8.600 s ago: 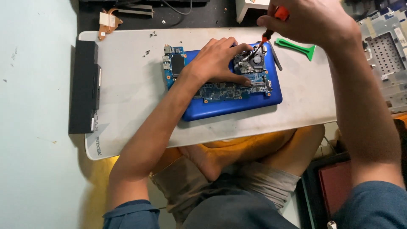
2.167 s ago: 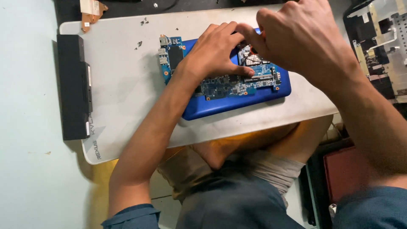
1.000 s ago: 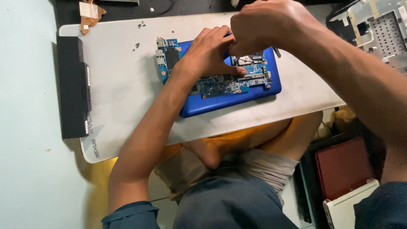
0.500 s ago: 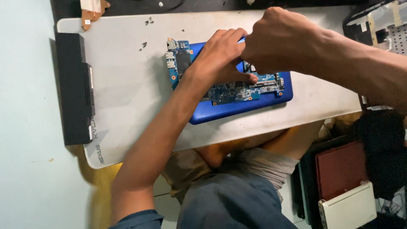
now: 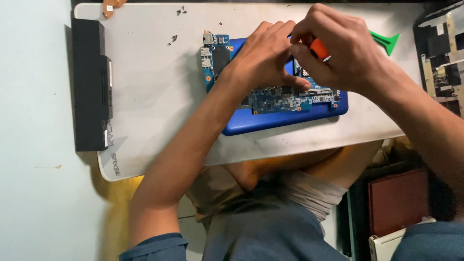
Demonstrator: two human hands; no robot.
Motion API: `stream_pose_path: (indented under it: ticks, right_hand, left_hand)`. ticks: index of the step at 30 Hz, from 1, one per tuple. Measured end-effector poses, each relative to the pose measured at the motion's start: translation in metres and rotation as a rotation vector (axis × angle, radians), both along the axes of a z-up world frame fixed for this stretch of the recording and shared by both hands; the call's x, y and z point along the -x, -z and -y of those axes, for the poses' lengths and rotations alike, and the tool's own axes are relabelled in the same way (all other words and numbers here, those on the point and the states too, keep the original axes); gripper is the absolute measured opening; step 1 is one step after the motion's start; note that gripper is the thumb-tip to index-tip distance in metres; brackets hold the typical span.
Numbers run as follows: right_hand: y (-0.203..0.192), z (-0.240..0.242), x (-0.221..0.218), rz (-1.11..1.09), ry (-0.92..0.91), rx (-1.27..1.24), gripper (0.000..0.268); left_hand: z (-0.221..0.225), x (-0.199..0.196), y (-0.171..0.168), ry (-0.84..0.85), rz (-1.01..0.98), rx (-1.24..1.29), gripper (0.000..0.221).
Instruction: Cleaning a laptop motherboard using a brush after positioning it on the laptop casing.
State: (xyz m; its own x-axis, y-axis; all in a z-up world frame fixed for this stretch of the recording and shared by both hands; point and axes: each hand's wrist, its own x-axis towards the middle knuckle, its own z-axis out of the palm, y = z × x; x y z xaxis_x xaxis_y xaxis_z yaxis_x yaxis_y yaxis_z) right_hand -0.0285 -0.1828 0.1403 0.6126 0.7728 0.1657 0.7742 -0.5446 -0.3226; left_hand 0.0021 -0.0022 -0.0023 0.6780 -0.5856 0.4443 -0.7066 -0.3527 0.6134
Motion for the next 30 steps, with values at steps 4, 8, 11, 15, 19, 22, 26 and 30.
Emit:
stream_pose_path:
  ticks: [4, 8, 11, 15, 19, 22, 26, 30]
  right_hand:
    - [-0.018, 0.023, 0.004, 0.389, 0.100, 0.491, 0.029]
    - [-0.040, 0.023, -0.002, 0.394, 0.262, 0.982, 0.059]
    - [-0.053, 0.015, -0.005, 0.057, 0.224, 0.871, 0.039]
    - [-0.053, 0.021, 0.001, -0.157, 0.080, 0.797, 0.050]
    - [-0.062, 0.012, 0.010, -0.041, 0.222, 0.869, 0.031]
    - [-0.060, 0.006, 0.012, 0.217, 0.275, 0.926, 0.060]
    - [-0.058, 0.011, 0.007, 0.163, 0.194, 0.863, 0.025]
    - [-0.052, 0.029, -0.002, 0.025, 0.115, 0.693, 0.043]
  left_hand:
    - [0.007, 0.002, 0.004, -0.030, -0.051, -0.063, 0.087]
    - [0.009, 0.002, 0.003, -0.064, -0.037, -0.156, 0.112]
    - [0.008, 0.003, -0.004, -0.044, -0.045, -0.175, 0.114]
    - [0.007, 0.002, 0.000, -0.039, -0.030, -0.158, 0.124]
    - [0.008, 0.002, 0.001, -0.043, 0.009, -0.135, 0.115]
    - [0.010, 0.003, 0.000, -0.062, -0.014, -0.187, 0.107]
    - [0.009, 0.003, 0.000, -0.054, -0.009, -0.176, 0.116]
    - [0.009, 0.003, -0.004, -0.050, -0.030, -0.183, 0.109]
